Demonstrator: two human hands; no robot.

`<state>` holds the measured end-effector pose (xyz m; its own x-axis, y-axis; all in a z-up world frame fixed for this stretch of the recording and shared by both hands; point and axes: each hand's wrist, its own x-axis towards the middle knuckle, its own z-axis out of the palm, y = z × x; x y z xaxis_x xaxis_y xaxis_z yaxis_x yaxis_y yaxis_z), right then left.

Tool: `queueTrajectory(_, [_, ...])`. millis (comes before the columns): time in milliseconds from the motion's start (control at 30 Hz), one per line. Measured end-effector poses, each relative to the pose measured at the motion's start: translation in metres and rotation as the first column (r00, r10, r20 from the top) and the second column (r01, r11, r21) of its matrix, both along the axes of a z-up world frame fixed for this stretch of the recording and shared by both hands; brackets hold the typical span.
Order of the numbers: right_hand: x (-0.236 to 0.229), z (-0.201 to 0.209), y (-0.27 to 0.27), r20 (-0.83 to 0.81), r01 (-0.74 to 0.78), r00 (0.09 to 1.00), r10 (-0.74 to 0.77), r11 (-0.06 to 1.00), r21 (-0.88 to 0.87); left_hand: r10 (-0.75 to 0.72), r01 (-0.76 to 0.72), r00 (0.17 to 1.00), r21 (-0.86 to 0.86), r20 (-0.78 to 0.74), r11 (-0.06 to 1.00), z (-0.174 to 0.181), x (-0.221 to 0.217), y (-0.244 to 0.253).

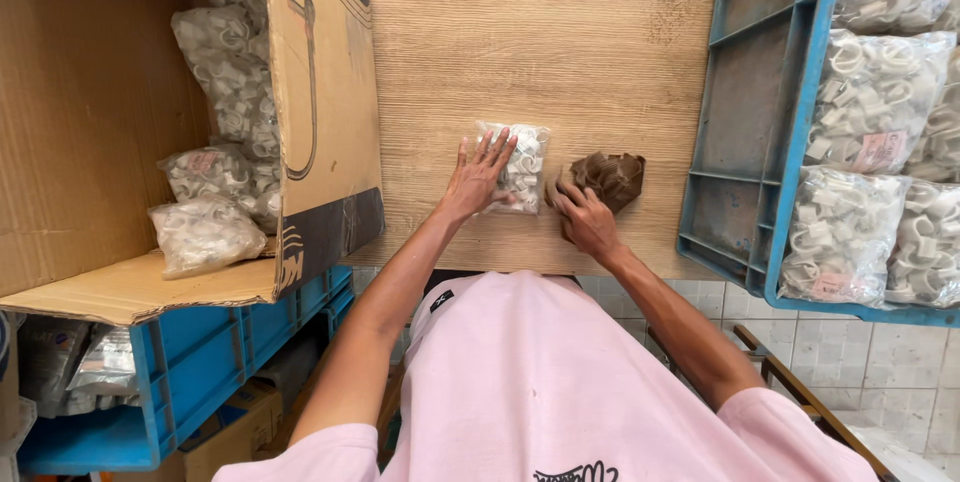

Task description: The person wipes plastic rings with a cloth and places them into small plastic bags, then organizes the bags into a blue crate and a cardboard box.

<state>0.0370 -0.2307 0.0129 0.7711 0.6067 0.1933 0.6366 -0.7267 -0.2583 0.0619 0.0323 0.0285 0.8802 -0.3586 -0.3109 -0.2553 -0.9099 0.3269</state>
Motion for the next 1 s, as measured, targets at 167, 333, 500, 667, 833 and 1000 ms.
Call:
queueTrajectory(167, [-0.002,0.019,0.058,-0.063,-0.025,0.998,0.031,0.996,0.085,-0.057,0.056,0.998,0.052,0.012,0.997,-0.032,0.003,0.005])
queueTrajectory(333, [-0.015,0.004,0.04,-0.184,-0.087,0.977,0.107,0.99,0.114,-0.053,0.051,0.998,0.054,0.024,0.997,-0.04,0.004,0.005])
queueTrajectory(500, [0.018,0.031,0.062,-0.083,0.043,0.996,-0.028,0.983,0.179,-0.062,0.056,0.997,0.125,0.051,0.991,-0.007,0.004,0.0])
queueTrajectory(667, [0.008,0.026,0.044,-0.15,-0.111,0.98,0.129,0.986,0.123,-0.064,0.059,0.997,0.095,0.05,0.994,-0.003,0.005,0.003])
queueTrajectory(833, [0.035,0.031,0.034,-0.185,-0.14,0.97,0.159,0.984,0.108,-0.028,0.027,0.999,0.037,0.018,0.999,-0.004,0.005,0.0])
queueTrajectory(1000, [0.04,0.028,0.064,-0.081,-0.057,0.994,0.069,0.987,0.151,-0.008,0.005,0.999,0.066,0.054,0.998,-0.013,0.004,-0.001])
